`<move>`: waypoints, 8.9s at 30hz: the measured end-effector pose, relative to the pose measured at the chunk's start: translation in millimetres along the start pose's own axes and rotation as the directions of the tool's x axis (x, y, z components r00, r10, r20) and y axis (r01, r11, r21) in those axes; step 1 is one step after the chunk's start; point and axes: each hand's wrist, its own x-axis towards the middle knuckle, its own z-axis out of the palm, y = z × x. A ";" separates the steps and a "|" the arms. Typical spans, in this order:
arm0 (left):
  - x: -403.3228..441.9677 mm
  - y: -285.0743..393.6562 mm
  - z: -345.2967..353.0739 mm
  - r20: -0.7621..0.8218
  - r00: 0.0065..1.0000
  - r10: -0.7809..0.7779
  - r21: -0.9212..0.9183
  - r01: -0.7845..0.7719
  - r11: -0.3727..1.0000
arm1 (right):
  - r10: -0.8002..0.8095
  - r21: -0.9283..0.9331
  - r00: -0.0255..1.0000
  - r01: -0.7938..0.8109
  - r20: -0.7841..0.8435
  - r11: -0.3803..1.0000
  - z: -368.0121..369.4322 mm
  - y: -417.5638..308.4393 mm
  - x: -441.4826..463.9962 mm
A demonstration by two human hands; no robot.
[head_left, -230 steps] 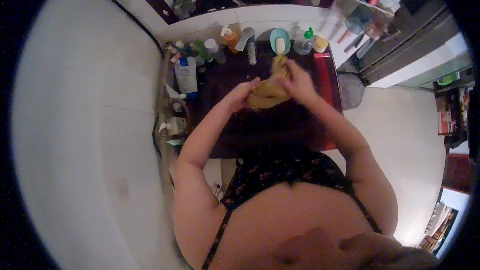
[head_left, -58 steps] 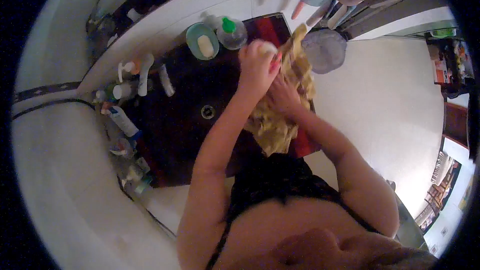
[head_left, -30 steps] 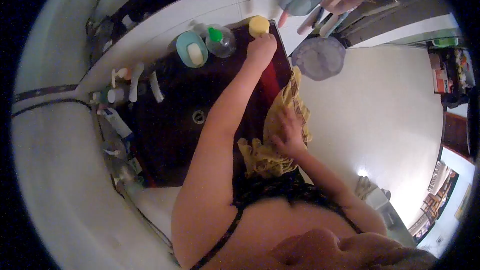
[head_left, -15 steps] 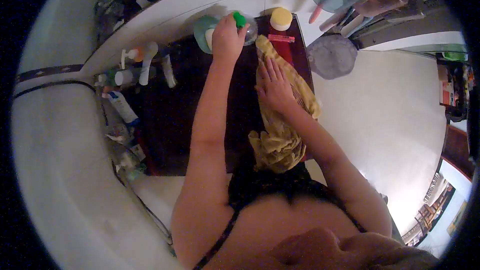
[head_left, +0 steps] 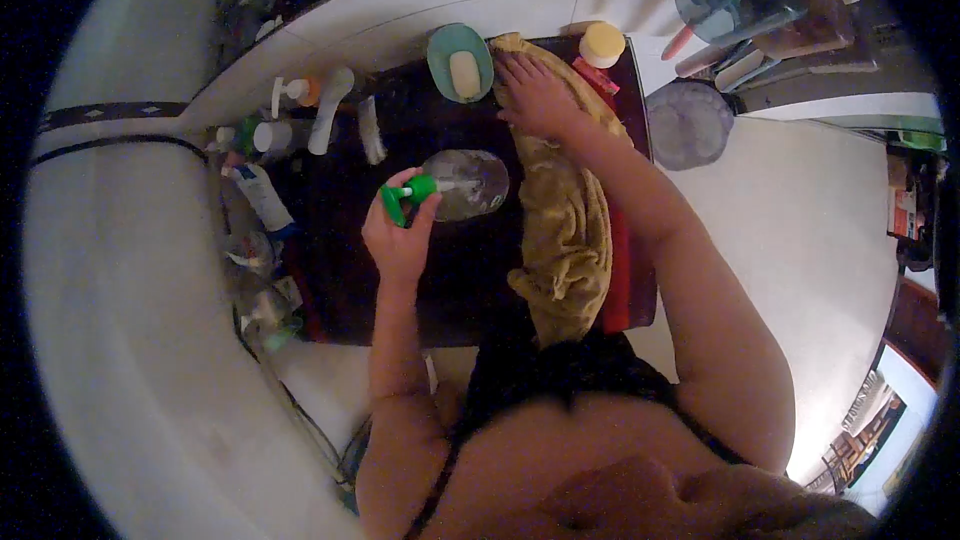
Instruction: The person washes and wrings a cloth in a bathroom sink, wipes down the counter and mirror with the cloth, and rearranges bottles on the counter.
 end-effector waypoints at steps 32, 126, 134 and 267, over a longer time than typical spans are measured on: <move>110.6 9.2 143.4 -0.068 0.924 0.377 0.283 -0.345 0.895 | -0.085 0.183 0.952 0.031 0.294 0.983 -44.3 -34.8 -170.7; 23.3 -118.5 -56.2 -0.198 0.963 0.182 -0.216 -0.224 0.950 | -0.078 -0.068 0.995 0.074 -0.055 0.995 102.5 -198.4 133.7; -42.3 -148.7 -98.7 -0.182 0.963 0.197 -0.214 -0.234 0.948 | -0.104 0.101 0.994 0.102 0.014 0.990 75.0 -204.6 133.4; 172.1 -155.7 -121.2 -0.358 0.926 0.119 0.507 0.085 0.858 | -0.255 0.596 0.966 0.179 0.044 0.783 95.1 -245.8 67.3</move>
